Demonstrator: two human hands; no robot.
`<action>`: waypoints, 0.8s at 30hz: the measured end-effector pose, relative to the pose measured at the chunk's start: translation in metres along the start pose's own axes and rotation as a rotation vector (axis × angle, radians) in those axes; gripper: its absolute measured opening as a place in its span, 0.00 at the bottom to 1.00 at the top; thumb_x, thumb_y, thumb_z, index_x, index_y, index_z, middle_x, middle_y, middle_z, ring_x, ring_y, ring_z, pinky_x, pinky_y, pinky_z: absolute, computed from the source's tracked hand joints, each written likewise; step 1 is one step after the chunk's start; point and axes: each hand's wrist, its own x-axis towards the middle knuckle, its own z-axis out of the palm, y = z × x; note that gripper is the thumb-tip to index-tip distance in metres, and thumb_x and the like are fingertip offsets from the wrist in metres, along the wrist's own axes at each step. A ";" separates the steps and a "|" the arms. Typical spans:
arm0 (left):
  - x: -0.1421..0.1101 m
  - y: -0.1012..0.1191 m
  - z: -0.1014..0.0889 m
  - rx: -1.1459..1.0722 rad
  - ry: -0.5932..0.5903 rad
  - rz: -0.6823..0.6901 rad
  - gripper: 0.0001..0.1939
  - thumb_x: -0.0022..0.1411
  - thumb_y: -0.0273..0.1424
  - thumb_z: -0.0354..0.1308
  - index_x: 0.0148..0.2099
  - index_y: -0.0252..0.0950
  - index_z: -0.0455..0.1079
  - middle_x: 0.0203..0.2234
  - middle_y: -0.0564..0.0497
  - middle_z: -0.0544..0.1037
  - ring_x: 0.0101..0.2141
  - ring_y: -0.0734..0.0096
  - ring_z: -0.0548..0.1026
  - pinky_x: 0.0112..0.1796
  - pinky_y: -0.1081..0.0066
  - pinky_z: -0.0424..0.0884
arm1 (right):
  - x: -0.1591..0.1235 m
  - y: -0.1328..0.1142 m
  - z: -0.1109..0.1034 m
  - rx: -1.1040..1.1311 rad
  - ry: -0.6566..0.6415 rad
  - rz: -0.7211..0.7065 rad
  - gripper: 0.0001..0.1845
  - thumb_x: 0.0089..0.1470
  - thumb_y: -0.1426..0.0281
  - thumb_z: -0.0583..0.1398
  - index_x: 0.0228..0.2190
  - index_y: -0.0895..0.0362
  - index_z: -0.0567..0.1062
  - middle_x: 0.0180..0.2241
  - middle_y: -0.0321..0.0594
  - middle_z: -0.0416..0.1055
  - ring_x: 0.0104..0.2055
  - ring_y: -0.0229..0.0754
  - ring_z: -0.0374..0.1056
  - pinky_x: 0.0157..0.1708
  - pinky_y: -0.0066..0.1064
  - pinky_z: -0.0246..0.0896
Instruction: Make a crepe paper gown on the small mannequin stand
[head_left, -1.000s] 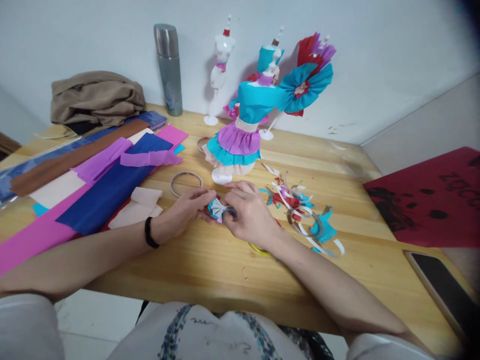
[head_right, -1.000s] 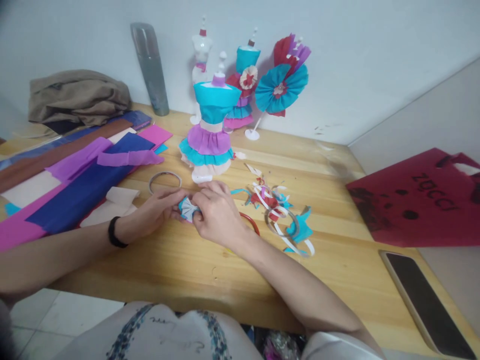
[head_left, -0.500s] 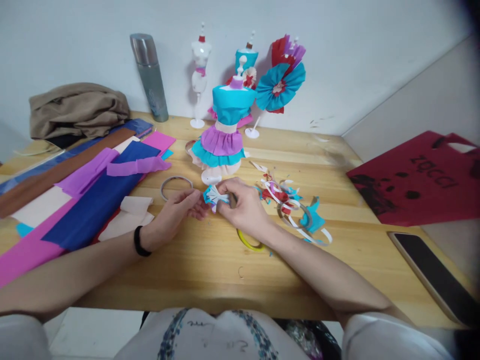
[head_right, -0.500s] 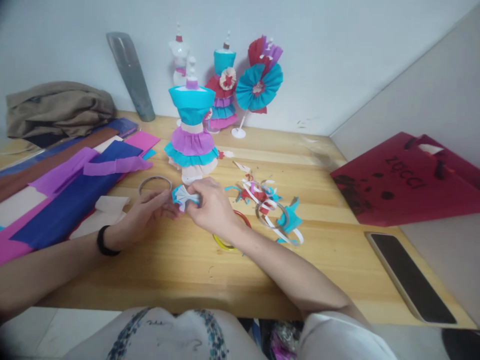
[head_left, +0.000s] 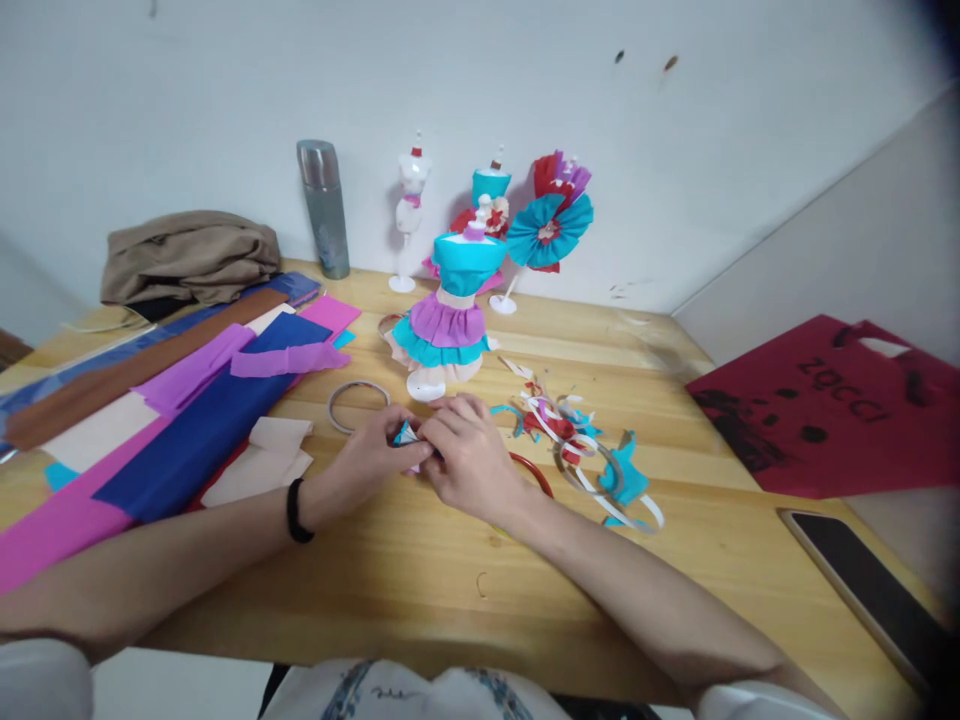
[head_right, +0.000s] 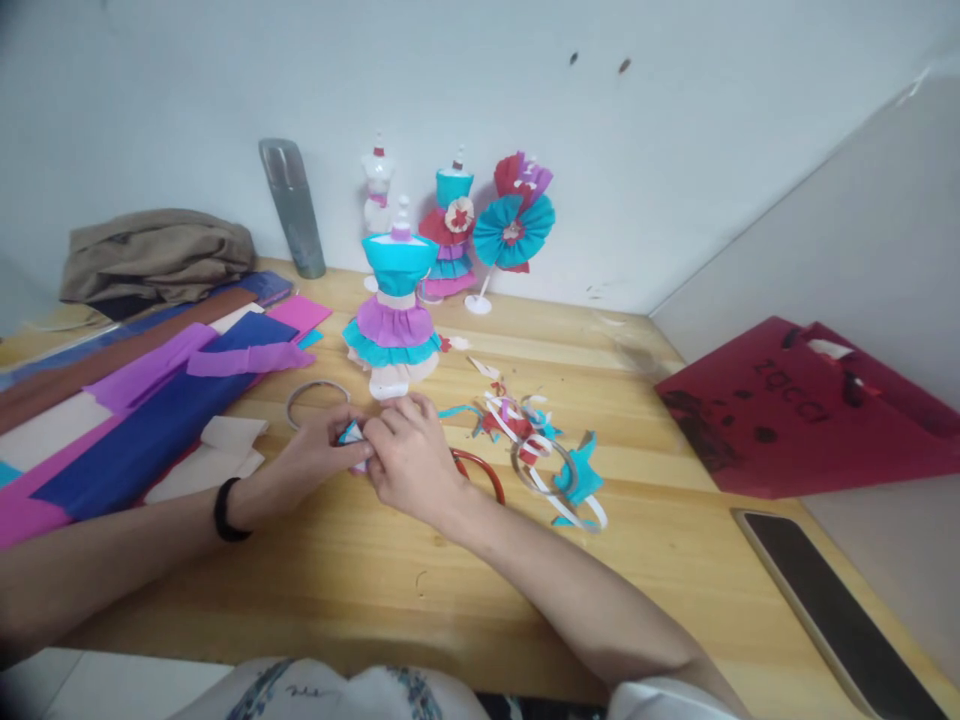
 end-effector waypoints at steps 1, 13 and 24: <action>0.000 0.001 0.000 -0.001 0.003 0.015 0.06 0.51 0.29 0.61 0.30 0.36 0.66 0.21 0.56 0.71 0.24 0.72 0.69 0.27 0.72 0.65 | 0.000 0.000 -0.001 -0.007 0.004 -0.005 0.08 0.46 0.76 0.58 0.32 0.57 0.74 0.33 0.47 0.76 0.47 0.53 0.66 0.51 0.47 0.57; 0.011 0.038 -0.009 0.037 -0.029 0.105 0.04 0.45 0.25 0.60 0.26 0.35 0.67 0.18 0.58 0.69 0.23 0.76 0.65 0.26 0.74 0.60 | 0.014 -0.007 -0.030 -0.077 0.148 -0.051 0.09 0.50 0.77 0.57 0.35 0.57 0.73 0.36 0.46 0.77 0.49 0.54 0.68 0.54 0.51 0.55; 0.015 0.080 -0.019 -0.325 -0.289 0.035 0.18 0.47 0.35 0.72 0.32 0.34 0.67 0.24 0.54 0.74 0.24 0.77 0.71 0.27 0.75 0.65 | 0.031 -0.006 -0.075 0.105 0.250 -0.044 0.10 0.51 0.78 0.58 0.36 0.55 0.71 0.37 0.43 0.76 0.46 0.50 0.69 0.45 0.42 0.63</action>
